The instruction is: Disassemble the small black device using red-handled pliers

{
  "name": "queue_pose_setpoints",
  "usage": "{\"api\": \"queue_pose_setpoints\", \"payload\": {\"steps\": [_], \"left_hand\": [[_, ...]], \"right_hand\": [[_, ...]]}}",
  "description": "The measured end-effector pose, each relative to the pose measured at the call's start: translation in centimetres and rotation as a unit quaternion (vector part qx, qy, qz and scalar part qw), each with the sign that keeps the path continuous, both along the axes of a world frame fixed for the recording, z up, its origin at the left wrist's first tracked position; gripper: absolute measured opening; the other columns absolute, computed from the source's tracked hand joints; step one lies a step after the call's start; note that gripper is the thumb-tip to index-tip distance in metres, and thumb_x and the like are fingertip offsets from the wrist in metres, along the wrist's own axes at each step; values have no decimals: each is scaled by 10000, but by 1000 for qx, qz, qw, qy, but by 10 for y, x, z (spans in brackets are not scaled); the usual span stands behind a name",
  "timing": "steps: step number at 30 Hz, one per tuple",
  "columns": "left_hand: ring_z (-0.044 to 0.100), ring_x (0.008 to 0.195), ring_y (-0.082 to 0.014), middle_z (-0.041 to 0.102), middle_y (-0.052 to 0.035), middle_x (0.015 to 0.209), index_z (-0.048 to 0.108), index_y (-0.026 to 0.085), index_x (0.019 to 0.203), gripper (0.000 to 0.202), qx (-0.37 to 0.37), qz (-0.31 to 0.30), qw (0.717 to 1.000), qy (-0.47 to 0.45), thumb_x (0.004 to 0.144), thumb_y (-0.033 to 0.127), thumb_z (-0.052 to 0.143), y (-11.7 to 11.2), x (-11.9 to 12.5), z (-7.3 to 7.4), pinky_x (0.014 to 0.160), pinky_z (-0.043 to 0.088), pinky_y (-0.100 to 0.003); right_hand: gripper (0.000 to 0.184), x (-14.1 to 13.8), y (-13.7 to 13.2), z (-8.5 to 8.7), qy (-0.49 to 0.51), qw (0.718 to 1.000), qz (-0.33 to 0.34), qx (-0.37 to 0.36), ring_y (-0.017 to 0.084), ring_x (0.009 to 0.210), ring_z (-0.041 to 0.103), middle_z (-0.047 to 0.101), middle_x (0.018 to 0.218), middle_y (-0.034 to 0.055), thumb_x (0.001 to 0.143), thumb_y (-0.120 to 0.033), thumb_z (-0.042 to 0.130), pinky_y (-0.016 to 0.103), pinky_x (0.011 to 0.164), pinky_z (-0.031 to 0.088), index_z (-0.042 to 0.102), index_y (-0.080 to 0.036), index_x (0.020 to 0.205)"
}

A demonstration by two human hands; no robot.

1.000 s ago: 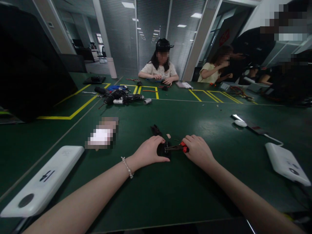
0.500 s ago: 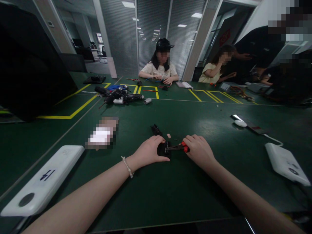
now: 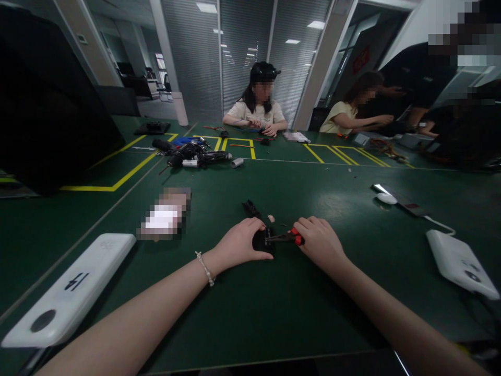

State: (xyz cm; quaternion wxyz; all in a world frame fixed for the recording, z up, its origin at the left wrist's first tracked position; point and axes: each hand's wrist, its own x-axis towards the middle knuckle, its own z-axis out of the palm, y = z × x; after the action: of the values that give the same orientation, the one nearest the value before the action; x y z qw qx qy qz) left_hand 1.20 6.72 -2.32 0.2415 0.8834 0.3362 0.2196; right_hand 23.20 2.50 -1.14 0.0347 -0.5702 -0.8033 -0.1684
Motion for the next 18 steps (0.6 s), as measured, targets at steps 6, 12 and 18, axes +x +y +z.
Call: {"api": "queue_pose_setpoints", "payload": {"steps": [6,12,18], "left_hand": [[518,912,-242,541,-53,1000,494,201,1010,557,8,1,1000,8,578,495,687,0,0,2,769,441,-379],[520,904,-240,541,-51,992,495,204,1003,551,7,2,1000,7,581,506,680,-1,1,1,757,446,-376],[519,911,-241,540,-53,1001,491,202,1002,548,11,0,1000,5,581,494,686,-1,0,1,761,449,-375]], "right_hand": [[200,3,1,-2,-8,1000,-7,-5,200,780,469,579,855,43,643,-121,519,318,683,332,570,-177,828],[179,1,2,-2,-4,1000,-6,-5,189,756,466,582,837,49,672,-116,482,307,669,321,570,-177,815],[198,2,0,0,-14,1000,0,5,195,774,462,579,842,55,665,-100,483,316,683,311,574,-174,825]]}}
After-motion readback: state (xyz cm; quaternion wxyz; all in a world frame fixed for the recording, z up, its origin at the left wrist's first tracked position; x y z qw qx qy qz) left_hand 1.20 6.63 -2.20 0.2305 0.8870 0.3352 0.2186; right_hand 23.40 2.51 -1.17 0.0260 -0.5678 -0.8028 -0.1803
